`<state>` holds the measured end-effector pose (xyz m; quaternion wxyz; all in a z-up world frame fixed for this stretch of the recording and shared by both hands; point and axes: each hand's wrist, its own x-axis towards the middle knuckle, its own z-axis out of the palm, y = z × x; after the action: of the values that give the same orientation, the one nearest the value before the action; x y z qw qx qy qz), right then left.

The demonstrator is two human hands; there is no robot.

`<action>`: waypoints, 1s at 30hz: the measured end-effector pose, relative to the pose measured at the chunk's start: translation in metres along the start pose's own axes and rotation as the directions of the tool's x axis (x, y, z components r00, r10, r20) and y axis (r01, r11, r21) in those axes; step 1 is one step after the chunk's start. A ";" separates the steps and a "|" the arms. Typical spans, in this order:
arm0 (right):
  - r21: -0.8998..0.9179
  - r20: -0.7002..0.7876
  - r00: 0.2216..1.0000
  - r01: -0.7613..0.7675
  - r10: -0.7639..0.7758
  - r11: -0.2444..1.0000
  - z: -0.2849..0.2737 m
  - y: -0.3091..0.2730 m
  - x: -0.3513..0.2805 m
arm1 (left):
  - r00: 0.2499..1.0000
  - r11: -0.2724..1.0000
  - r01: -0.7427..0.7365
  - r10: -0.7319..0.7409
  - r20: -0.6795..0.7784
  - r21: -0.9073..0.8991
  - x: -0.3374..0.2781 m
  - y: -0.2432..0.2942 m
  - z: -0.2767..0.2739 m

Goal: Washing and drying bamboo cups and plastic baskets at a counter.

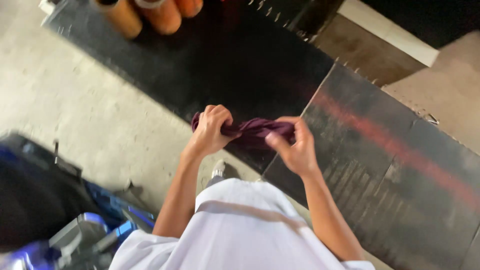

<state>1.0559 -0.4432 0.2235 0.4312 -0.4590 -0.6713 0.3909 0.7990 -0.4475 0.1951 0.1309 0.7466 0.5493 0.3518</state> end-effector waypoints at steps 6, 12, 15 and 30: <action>0.248 0.001 0.999 0.043 -0.044 0.968 -0.030 -0.021 0.010 | 0.863 0.851 0.497 -0.466 0.194 -0.170 -0.016 0.092 -0.052; -0.221 0.099 0.954 0.298 -0.283 0.929 -0.056 -0.033 0.034 | 0.957 0.923 0.244 -0.278 -0.077 -0.299 -0.052 0.123 -0.069; -0.535 0.155 0.928 0.368 -0.340 0.760 -0.042 -0.048 0.048 | 0.945 0.933 0.261 -0.299 -0.133 -0.248 -0.052 0.117 -0.078; -0.331 0.822 0.511 0.787 -0.250 0.520 0.104 0.032 0.067 | 0.871 0.834 0.482 -0.423 -0.248 0.270 -0.057 -0.025 0.035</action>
<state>0.9533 -0.3838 0.1757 0.0541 -0.1542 -0.9822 0.0925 0.7957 -0.4838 0.1342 0.0370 0.5713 0.7702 0.2812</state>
